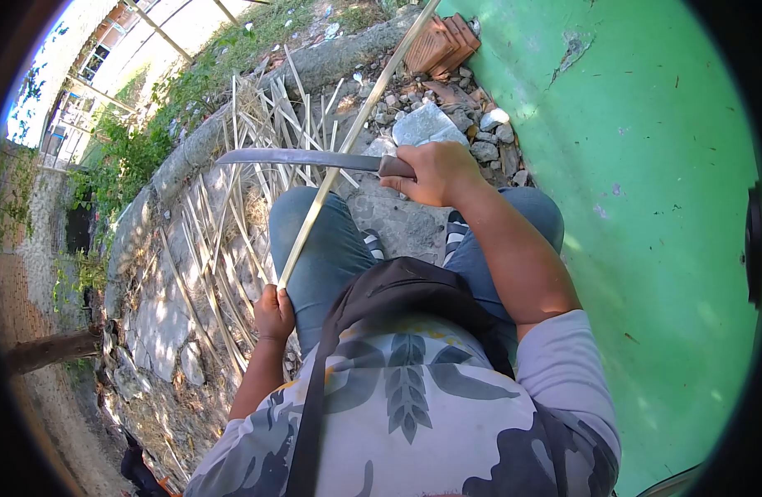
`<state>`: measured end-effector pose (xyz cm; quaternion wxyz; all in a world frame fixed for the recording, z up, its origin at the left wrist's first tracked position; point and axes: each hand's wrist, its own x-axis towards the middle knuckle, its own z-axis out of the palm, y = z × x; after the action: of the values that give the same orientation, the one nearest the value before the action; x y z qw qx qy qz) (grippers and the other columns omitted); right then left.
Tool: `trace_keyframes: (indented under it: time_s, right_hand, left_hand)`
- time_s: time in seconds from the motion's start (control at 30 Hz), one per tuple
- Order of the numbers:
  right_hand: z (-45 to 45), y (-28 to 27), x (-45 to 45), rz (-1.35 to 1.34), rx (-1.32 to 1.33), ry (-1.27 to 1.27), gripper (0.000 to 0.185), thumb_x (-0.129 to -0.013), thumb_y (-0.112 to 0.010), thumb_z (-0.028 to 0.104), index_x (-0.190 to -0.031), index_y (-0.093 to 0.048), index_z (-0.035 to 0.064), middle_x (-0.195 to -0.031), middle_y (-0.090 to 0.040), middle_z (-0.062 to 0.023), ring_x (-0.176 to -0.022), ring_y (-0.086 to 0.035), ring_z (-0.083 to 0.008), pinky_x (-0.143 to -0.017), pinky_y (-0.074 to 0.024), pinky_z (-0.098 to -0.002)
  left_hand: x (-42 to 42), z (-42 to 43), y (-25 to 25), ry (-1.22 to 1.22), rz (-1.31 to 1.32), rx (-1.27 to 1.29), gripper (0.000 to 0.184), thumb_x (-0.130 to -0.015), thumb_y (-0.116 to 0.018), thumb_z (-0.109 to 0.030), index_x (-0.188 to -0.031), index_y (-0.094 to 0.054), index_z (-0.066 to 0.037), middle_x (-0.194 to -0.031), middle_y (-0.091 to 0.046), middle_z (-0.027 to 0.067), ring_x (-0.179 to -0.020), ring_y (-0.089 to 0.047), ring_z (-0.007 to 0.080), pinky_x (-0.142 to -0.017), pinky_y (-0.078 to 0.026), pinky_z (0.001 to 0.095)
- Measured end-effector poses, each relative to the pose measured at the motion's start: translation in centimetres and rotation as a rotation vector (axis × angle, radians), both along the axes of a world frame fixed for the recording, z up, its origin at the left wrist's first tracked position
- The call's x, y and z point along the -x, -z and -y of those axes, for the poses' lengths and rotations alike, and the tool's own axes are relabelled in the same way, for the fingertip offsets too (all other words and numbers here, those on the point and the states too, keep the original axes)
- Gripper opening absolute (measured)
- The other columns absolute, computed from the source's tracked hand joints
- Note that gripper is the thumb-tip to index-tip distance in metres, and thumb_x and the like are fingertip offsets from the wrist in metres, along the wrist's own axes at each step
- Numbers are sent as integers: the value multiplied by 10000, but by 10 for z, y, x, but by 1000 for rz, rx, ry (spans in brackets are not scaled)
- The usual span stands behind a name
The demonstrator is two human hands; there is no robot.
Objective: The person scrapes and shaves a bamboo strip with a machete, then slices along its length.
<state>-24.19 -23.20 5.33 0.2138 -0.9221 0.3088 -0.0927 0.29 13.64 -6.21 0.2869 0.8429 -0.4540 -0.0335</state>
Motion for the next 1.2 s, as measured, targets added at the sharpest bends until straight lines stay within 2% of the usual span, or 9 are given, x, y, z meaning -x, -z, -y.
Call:
trace_keyframes:
  time_s: [0.17,0.27,0.47,0.6,0.77,0.87,1.0,1.13,1.2]
  right_hand:
    - [76,50,-8,104,-186,459,622,-926,-586,642,-1030,-711,41,-966,-736,-221,-942,-715,-408,-828,-556,-506]
    - [76,64,2,71,-87,438,600,-939,-599,607,-995,-711,20,-891,-710,-264,-917,-698,-430,-782,-536,-524]
    - [12,24,-2,152,32,79,551,-927,-629,601,-870,-660,54,-764,-706,-190,-771,-702,-422,-693,-539,-519]
    - [6,4,0,210,344,-144,516,-915,-657,590,-864,-634,77,-714,-689,-170,-708,-693,-414,-652,-536,-516]
    - [48,39,-14,243,36,301,576,-922,-631,623,-872,-661,49,-817,-722,-190,-784,-705,-419,-678,-539,-514]
    - [55,44,-5,146,9,323,561,-932,-620,616,-888,-676,60,-822,-720,-204,-782,-706,-420,-682,-538,-516]
    - [28,24,-3,178,66,144,572,-925,-608,630,-897,-675,62,-804,-717,-198,-794,-713,-413,-743,-551,-523]
    - [2,8,-7,154,239,-186,527,-903,-642,627,-871,-647,101,-712,-698,-144,-701,-712,-377,-700,-548,-502]
    - [14,16,-5,111,232,-126,527,-896,-645,636,-861,-647,109,-760,-713,-129,-775,-724,-353,-708,-551,-485]
  left_hand:
    - [-7,-3,-12,0,68,-79,315,-990,-557,-296,-790,-516,-57,-626,-559,206,-587,-582,448,-541,-448,505]
    - [-15,-1,-29,-15,86,-136,312,-977,-568,-302,-784,-533,-59,-638,-571,205,-612,-592,450,-565,-459,518]
    - [-11,-1,-16,41,-1,-84,332,-975,-555,-283,-767,-523,-27,-654,-568,246,-627,-579,485,-571,-446,533]
    - [-14,4,8,35,-104,33,348,-988,-537,-293,-767,-504,-26,-659,-563,252,-637,-578,494,-566,-432,534]
    - [-5,2,0,-66,-81,-36,354,-989,-534,-306,-765,-506,-33,-657,-568,244,-640,-581,495,-565,-433,532]
    - [-6,4,-22,-52,4,-113,355,-990,-529,-306,-767,-513,-30,-651,-561,242,-639,-582,493,-565,-433,531]
    - [-11,5,-20,20,-109,-63,347,-994,-518,-284,-762,-510,-25,-637,-539,244,-608,-562,478,-554,-419,516]
    - [-10,5,0,29,-202,16,351,-1000,-509,-272,-755,-500,-21,-622,-521,244,-578,-537,466,-542,-404,501]
    - [-12,6,6,26,-181,47,353,-1001,-510,-270,-755,-500,-18,-619,-518,244,-576,-535,464,-542,-403,498]
